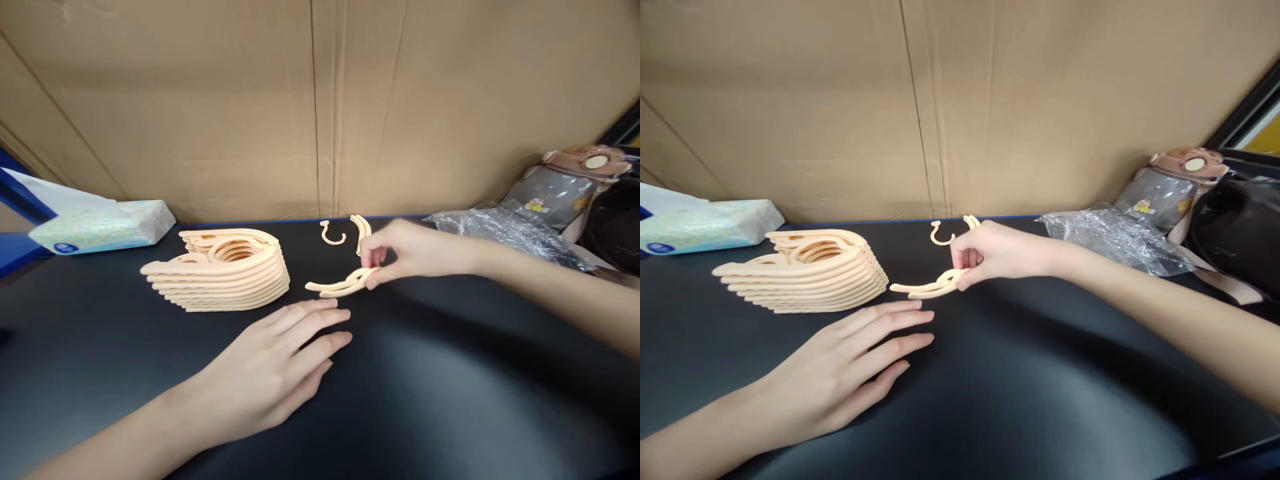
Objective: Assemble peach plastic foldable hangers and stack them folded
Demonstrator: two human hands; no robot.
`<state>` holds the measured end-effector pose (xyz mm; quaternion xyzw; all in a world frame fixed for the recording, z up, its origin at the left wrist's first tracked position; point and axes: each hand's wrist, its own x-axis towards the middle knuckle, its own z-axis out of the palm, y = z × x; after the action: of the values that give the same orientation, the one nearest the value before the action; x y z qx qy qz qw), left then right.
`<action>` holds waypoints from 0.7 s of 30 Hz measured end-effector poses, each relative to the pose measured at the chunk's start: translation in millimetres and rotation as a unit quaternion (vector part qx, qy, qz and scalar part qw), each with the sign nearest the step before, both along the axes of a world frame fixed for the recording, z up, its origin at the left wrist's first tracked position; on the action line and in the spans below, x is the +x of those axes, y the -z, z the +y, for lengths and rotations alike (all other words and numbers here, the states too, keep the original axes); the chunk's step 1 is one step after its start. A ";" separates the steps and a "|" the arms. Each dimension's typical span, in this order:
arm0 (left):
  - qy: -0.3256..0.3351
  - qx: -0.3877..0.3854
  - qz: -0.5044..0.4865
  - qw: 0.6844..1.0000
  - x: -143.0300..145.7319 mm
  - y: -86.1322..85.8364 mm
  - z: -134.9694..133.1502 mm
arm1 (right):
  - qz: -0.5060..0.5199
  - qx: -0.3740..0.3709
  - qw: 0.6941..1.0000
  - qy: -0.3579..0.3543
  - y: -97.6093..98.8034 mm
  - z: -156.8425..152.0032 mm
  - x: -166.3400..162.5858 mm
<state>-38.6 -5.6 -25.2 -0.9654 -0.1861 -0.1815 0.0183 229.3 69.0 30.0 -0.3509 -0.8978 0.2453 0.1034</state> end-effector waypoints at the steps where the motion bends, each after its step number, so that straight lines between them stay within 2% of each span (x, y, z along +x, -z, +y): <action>1: -0.009 0.015 -0.007 1.000 1.6 0.7 -0.1 | 0.014 -0.044 0.999 0.010 5.7 -5.0 4.4; 4: -0.044 0.037 -0.017 0.998 8.7 3.6 1.4 | 0.060 -0.135 0.989 0.032 21.2 -15.6 14.0; 7: -0.082 0.021 -0.024 0.996 18.8 5.7 4.2 | 0.075 -0.164 0.982 0.053 31.4 -20.1 19.2; 13: -0.079 -0.064 -0.020 0.995 40.8 3.3 10.0 | 0.088 -0.120 0.983 0.109 41.7 -23.5 24.3; 21: -0.058 -0.033 -0.012 0.998 40.2 6.3 12.4 | 0.124 -0.037 0.983 0.127 58.0 -32.2 28.1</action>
<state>1.6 6.8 -31.5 -0.9509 -0.2476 -0.1858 -0.0051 257.4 36.8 -27.9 -0.4325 -0.8164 0.3047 0.2315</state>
